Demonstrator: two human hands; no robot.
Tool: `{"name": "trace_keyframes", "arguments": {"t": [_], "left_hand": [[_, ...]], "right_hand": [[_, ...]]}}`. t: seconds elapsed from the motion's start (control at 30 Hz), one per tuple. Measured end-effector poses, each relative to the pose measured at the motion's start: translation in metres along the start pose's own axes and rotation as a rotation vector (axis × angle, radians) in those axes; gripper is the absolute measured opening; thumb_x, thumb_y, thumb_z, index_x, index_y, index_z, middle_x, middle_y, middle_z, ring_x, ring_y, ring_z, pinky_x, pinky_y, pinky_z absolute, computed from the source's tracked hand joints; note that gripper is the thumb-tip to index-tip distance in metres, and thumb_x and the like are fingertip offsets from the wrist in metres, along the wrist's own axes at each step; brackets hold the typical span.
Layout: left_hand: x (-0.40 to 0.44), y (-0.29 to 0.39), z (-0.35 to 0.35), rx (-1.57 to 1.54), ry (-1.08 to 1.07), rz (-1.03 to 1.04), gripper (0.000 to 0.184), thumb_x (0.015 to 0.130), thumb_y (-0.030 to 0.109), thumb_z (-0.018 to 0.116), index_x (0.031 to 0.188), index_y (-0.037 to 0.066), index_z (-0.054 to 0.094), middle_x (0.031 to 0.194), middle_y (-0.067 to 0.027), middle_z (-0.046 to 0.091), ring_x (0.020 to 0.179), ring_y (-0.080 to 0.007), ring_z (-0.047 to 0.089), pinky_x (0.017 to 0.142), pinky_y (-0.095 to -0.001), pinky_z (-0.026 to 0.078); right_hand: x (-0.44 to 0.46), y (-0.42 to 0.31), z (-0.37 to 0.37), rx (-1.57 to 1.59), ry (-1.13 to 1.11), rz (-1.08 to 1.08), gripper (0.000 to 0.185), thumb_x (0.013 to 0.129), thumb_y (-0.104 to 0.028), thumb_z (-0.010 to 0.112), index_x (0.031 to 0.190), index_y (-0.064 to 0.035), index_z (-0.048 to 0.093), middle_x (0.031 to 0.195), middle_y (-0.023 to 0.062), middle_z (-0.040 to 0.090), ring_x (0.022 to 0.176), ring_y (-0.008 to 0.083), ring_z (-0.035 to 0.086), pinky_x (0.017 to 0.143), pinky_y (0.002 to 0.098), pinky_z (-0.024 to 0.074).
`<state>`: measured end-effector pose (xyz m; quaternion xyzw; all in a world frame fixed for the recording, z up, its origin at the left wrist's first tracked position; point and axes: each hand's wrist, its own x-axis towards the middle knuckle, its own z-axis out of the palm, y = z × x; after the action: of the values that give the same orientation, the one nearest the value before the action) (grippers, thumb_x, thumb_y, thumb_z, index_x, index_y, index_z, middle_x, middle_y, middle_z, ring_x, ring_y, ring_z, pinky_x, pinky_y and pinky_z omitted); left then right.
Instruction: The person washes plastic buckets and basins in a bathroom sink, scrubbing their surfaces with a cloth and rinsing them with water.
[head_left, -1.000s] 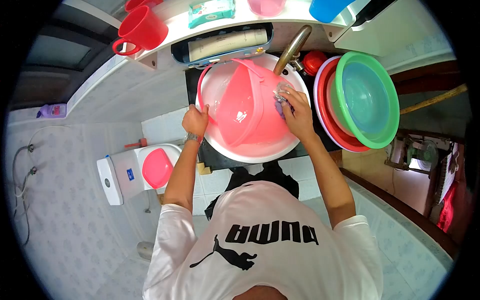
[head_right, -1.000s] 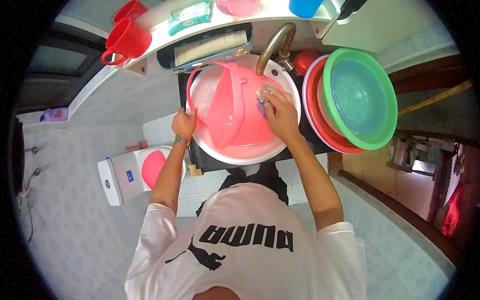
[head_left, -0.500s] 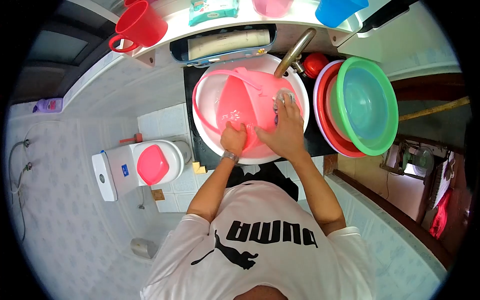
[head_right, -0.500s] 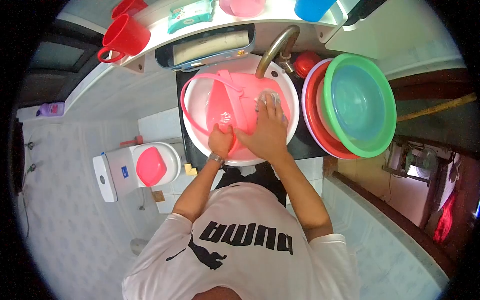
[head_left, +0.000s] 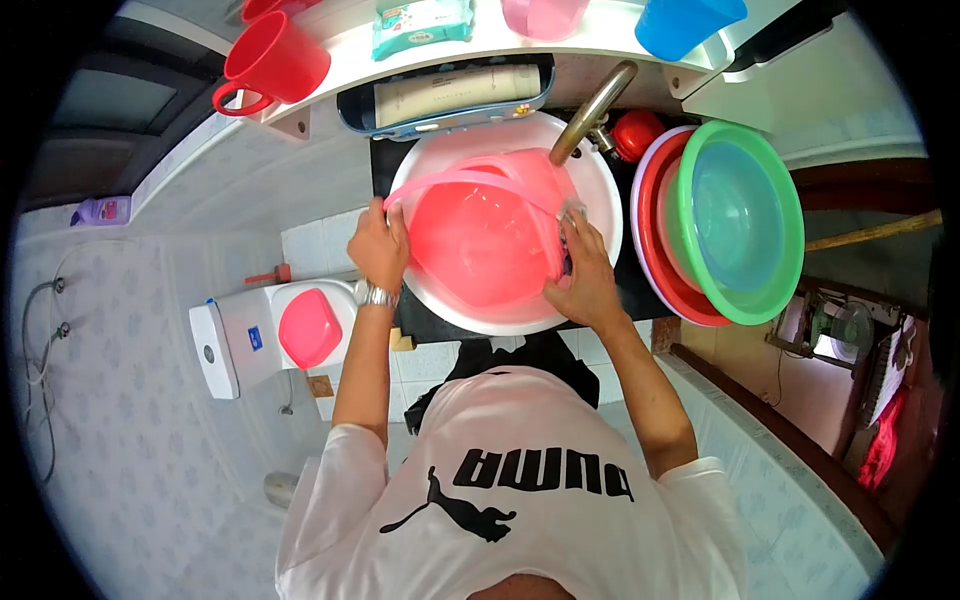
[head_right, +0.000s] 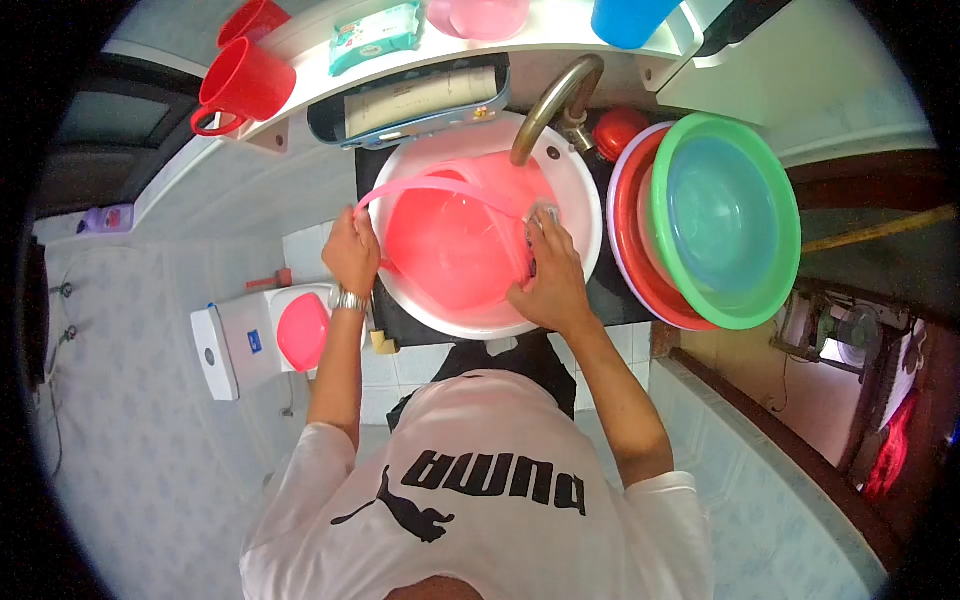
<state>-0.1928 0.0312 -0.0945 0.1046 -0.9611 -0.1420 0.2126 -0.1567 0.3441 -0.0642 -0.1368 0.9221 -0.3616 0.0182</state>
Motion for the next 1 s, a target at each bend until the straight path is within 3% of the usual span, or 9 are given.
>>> {"name": "trace_keyframes", "arguments": {"t": [0.07, 0.3, 0.5, 0.57, 0.6, 0.73, 0.83, 0.97, 1.0], "left_hand": [[0.017, -0.002, 0.012, -0.013, -0.154, 0.029, 0.044, 0.1, 0.045, 0.039, 0.091, 0.009, 0.062, 0.075, -0.0192, 0.065, 0.068, -0.0402, 0.063, 0.056, -0.0488, 0.047], [0.058, 0.002, 0.021, -0.11, -0.451, 0.151, 0.058, 0.101, 0.051, 0.026, 0.099, 0.009, 0.066, 0.074, -0.0223, 0.065, 0.071, -0.0433, 0.063, 0.062, -0.0529, 0.048], [0.062, -0.011, 0.069, -0.183, -0.805, 0.014, 0.065, 0.1, 0.054, 0.025, 0.12, 0.006, 0.064, 0.11, -0.0271, 0.065, 0.107, -0.0433, 0.06, 0.093, -0.047, 0.047], [0.061, -0.01, 0.079, -0.315, -0.936, -0.073, 0.077, 0.099, 0.062, 0.022, 0.133, 0.0, 0.055, 0.128, -0.0285, 0.057, 0.125, -0.0402, 0.052, 0.106, -0.0409, 0.038], [0.059, -0.007, 0.082, -0.392, -0.907, -0.092, 0.067, 0.099, 0.057, 0.029, 0.122, 0.004, 0.063, 0.126, -0.0265, 0.059, 0.12, -0.0413, 0.054, 0.102, -0.042, 0.042], [0.047, -0.006, 0.085, -0.473, -0.746, -0.119, 0.065, 0.099, 0.054, 0.03, 0.121, 0.002, 0.063, 0.119, -0.029, 0.061, 0.114, -0.0433, 0.057, 0.098, -0.0443, 0.045], [0.033, -0.021, 0.087, -0.39, -0.564, -0.327, 0.061, 0.1, 0.048, 0.032, 0.12, -0.001, 0.062, 0.106, -0.0308, 0.065, 0.102, -0.0454, 0.062, 0.088, -0.0464, 0.049], [-0.022, -0.002, 0.018, -0.319, -0.171, -0.195, 0.042, 0.091, 0.036, 0.059, 0.105, -0.003, 0.065, 0.078, -0.0234, 0.066, 0.079, -0.0388, 0.066, 0.069, -0.0488, 0.052], [-0.042, 0.0, 0.009, -0.273, -0.232, -0.089, 0.039, 0.087, 0.036, 0.063, 0.102, -0.001, 0.065, 0.074, -0.0205, 0.065, 0.074, -0.0368, 0.066, 0.066, -0.0471, 0.052]], "right_hand": [[0.0, 0.0, -0.001, -0.01, 0.014, -0.001, 0.08, 0.063, -0.013, 0.067, 0.137, 0.005, 0.043, 0.146, 0.0258, 0.038, 0.134, 0.043, 0.037, 0.112, 0.0453, 0.032], [0.01, 0.004, -0.005, -0.075, 0.009, -0.01, 0.077, 0.061, -0.009, 0.063, 0.134, 0.0087, 0.045, 0.143, 0.0284, 0.04, 0.132, 0.0434, 0.038, 0.112, 0.0462, 0.0324], [0.011, 0.003, -0.007, -0.12, -0.066, -0.043, 0.078, 0.062, -0.008, 0.063, 0.136, 0.0058, 0.044, 0.145, 0.0249, 0.039, 0.133, 0.0425, 0.037, 0.111, 0.0468, 0.0329], [0.011, 0.007, -0.008, -0.107, -0.082, -0.031, 0.079, 0.063, -0.008, 0.063, 0.138, 0.0035, 0.043, 0.146, 0.0226, 0.038, 0.133, 0.0425, 0.037, 0.11, 0.0479, 0.0332], [0.01, 0.008, -0.008, -0.092, -0.078, -0.027, 0.078, 0.064, -0.007, 0.062, 0.139, 0.0024, 0.043, 0.147, 0.0222, 0.038, 0.134, 0.0419, 0.036, 0.11, 0.0475, 0.0329], [0.007, 0.016, -0.007, -0.024, -0.084, 0.005, 0.076, 0.065, -0.003, 0.06, 0.139, 0.0011, 0.043, 0.147, 0.0225, 0.038, 0.135, 0.0395, 0.036, 0.112, 0.0452, 0.0318], [0.007, 0.02, -0.005, 0.017, -0.09, 0.037, 0.075, 0.065, -0.003, 0.059, 0.139, 0.0013, 0.044, 0.146, 0.0222, 0.04, 0.136, 0.0382, 0.036, 0.113, 0.0431, 0.0313], [0.012, 0.017, -0.005, 0.023, -0.064, 0.047, 0.071, 0.066, -0.003, 0.058, 0.136, 0.0023, 0.046, 0.145, 0.0221, 0.042, 0.133, 0.0392, 0.039, 0.112, 0.0435, 0.0331], [0.015, 0.016, -0.006, 0.026, -0.029, 0.003, 0.069, 0.066, -0.003, 0.058, 0.134, 0.0026, 0.048, 0.143, 0.0222, 0.044, 0.13, 0.0398, 0.042, 0.11, 0.0437, 0.0352]]}}
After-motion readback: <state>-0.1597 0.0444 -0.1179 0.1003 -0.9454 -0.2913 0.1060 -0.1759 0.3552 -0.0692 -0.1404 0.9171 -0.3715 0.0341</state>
